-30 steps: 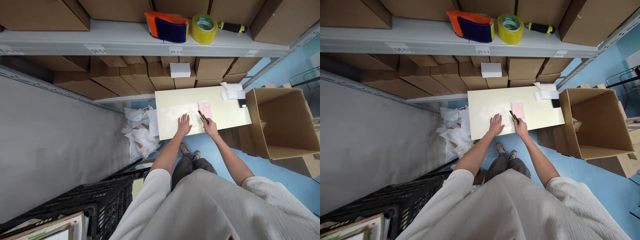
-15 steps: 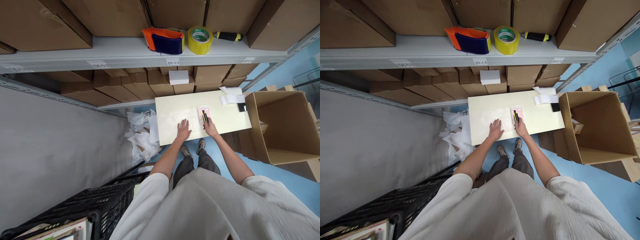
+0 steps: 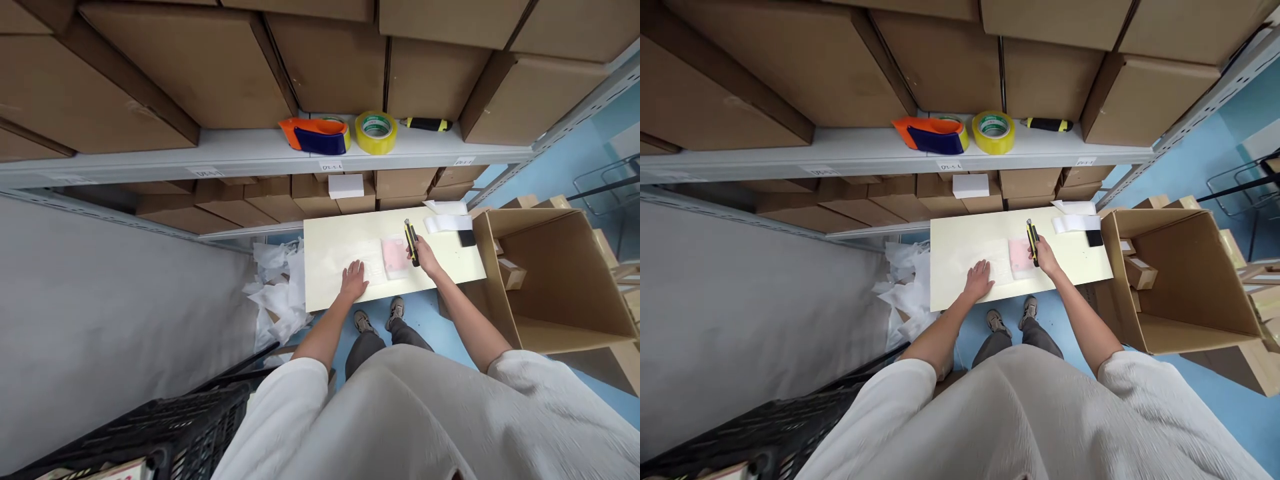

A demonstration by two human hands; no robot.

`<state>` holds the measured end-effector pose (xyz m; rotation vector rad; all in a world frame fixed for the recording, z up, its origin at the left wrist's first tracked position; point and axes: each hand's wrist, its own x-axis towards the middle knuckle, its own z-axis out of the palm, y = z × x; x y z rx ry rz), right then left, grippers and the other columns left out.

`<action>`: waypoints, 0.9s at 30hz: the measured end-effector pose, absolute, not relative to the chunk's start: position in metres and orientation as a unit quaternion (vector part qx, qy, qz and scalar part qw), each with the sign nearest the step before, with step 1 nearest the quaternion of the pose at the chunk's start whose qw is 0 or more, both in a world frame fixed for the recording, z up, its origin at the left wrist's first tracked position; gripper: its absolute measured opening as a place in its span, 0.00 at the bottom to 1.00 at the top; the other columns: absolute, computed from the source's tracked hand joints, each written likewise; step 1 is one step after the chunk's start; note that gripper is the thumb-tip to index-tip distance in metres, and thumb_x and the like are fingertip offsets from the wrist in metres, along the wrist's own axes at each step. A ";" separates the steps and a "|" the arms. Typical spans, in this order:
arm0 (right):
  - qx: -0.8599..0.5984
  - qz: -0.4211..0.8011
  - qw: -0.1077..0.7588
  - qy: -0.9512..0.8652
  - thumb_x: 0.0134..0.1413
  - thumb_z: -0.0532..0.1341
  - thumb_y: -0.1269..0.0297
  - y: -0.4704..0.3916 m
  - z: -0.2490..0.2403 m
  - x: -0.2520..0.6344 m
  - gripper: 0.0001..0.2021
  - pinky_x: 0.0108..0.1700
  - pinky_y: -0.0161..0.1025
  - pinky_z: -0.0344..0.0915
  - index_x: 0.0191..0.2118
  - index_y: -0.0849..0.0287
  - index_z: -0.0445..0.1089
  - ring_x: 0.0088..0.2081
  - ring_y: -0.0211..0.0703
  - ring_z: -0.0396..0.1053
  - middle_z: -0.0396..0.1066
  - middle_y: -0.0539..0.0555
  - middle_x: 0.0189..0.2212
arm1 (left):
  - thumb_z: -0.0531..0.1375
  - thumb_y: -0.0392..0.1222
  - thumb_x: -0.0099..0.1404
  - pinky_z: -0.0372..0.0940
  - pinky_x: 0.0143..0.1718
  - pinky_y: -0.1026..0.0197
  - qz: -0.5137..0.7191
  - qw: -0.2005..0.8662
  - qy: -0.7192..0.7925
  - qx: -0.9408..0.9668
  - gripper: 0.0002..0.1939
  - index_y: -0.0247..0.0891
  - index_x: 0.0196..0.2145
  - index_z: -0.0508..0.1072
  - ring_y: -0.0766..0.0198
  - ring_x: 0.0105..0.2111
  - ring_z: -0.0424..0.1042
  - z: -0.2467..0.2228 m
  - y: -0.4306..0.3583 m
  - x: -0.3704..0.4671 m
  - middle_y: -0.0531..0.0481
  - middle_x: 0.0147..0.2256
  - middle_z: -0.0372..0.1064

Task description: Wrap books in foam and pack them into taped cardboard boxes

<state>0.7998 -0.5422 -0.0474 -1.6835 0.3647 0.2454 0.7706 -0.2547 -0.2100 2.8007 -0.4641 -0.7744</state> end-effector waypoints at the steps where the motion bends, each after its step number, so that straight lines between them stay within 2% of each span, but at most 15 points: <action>1: -0.743 0.091 0.646 0.151 0.61 0.54 0.47 -0.550 -0.038 0.808 0.21 0.31 0.40 0.68 0.52 0.53 0.67 0.30 0.44 0.72 0.74 0.51 0.34 | 0.55 0.48 0.76 0.45 0.79 0.38 -0.265 0.096 -0.153 0.947 0.40 0.35 0.80 0.52 0.42 0.81 0.42 -0.207 -0.256 0.773 0.35 0.81 0.42; 4: -0.766 0.028 0.633 0.110 0.63 0.54 0.44 -0.577 -0.008 0.839 0.26 0.35 0.41 0.71 0.59 0.53 0.69 0.35 0.46 0.74 0.77 0.53 0.37 | 0.52 0.49 0.77 0.47 0.79 0.39 -0.276 0.094 -0.133 0.947 0.37 0.32 0.79 0.55 0.42 0.80 0.46 -0.197 -0.259 0.780 0.33 0.80 0.46; 6: -0.798 -0.026 0.599 0.059 0.66 0.54 0.43 -0.596 0.014 0.865 0.28 0.44 0.45 0.75 0.63 0.51 0.69 0.42 0.49 0.76 0.78 0.55 0.44 | 0.51 0.48 0.77 0.49 0.78 0.39 -0.282 0.092 -0.122 0.947 0.36 0.32 0.77 0.58 0.42 0.79 0.49 -0.191 -0.262 0.785 0.32 0.79 0.48; 8: -0.845 -0.090 0.527 -0.003 0.68 0.55 0.43 -0.614 0.035 0.896 0.29 0.57 0.51 0.74 0.66 0.52 0.68 0.52 0.53 0.75 0.78 0.58 0.53 | 0.52 0.47 0.77 0.50 0.77 0.38 -0.284 0.090 -0.115 0.948 0.35 0.33 0.77 0.59 0.42 0.79 0.51 -0.187 -0.264 0.788 0.31 0.79 0.50; 10: -0.892 -0.133 0.430 -0.049 0.68 0.58 0.45 -0.630 0.054 0.928 0.30 0.64 0.58 0.69 0.69 0.54 0.66 0.58 0.58 0.72 0.75 0.63 0.60 | 0.53 0.46 0.76 0.51 0.77 0.38 -0.286 0.088 -0.108 0.948 0.35 0.34 0.76 0.59 0.42 0.78 0.52 -0.183 -0.265 0.789 0.31 0.78 0.50; 14: -0.938 -0.148 0.293 -0.113 0.66 0.59 0.54 -0.647 0.080 0.988 0.28 0.64 0.67 0.65 0.68 0.57 0.65 0.60 0.67 0.70 0.75 0.65 0.59 | 0.53 0.45 0.75 0.49 0.77 0.39 -0.296 0.078 -0.094 0.947 0.35 0.35 0.76 0.59 0.44 0.79 0.50 -0.179 -0.268 0.790 0.31 0.79 0.49; 18: -0.953 -0.143 0.214 -0.162 0.64 0.58 0.59 -0.648 0.087 1.030 0.23 0.62 0.68 0.64 0.62 0.58 0.68 0.58 0.69 0.69 0.77 0.65 0.55 | 0.53 0.43 0.75 0.48 0.78 0.39 -0.306 0.067 -0.077 0.947 0.35 0.37 0.76 0.59 0.45 0.79 0.49 -0.174 -0.271 0.790 0.33 0.79 0.48; 22: -0.956 -0.129 0.196 -0.177 0.66 0.58 0.59 -0.643 0.084 1.053 0.19 0.60 0.69 0.64 0.58 0.58 0.69 0.56 0.70 0.69 0.77 0.68 0.53 | 0.54 0.42 0.73 0.48 0.77 0.36 -0.311 0.067 -0.067 0.946 0.37 0.38 0.77 0.59 0.43 0.79 0.50 -0.171 -0.273 0.792 0.34 0.79 0.49; 27: -0.959 -0.110 0.190 -0.179 0.67 0.56 0.61 -0.645 0.078 1.071 0.18 0.59 0.70 0.66 0.58 0.59 0.70 0.55 0.69 0.69 0.76 0.69 0.53 | 0.54 0.42 0.74 0.49 0.77 0.38 -0.315 0.069 -0.060 0.945 0.37 0.37 0.77 0.59 0.43 0.79 0.50 -0.171 -0.274 0.791 0.34 0.80 0.48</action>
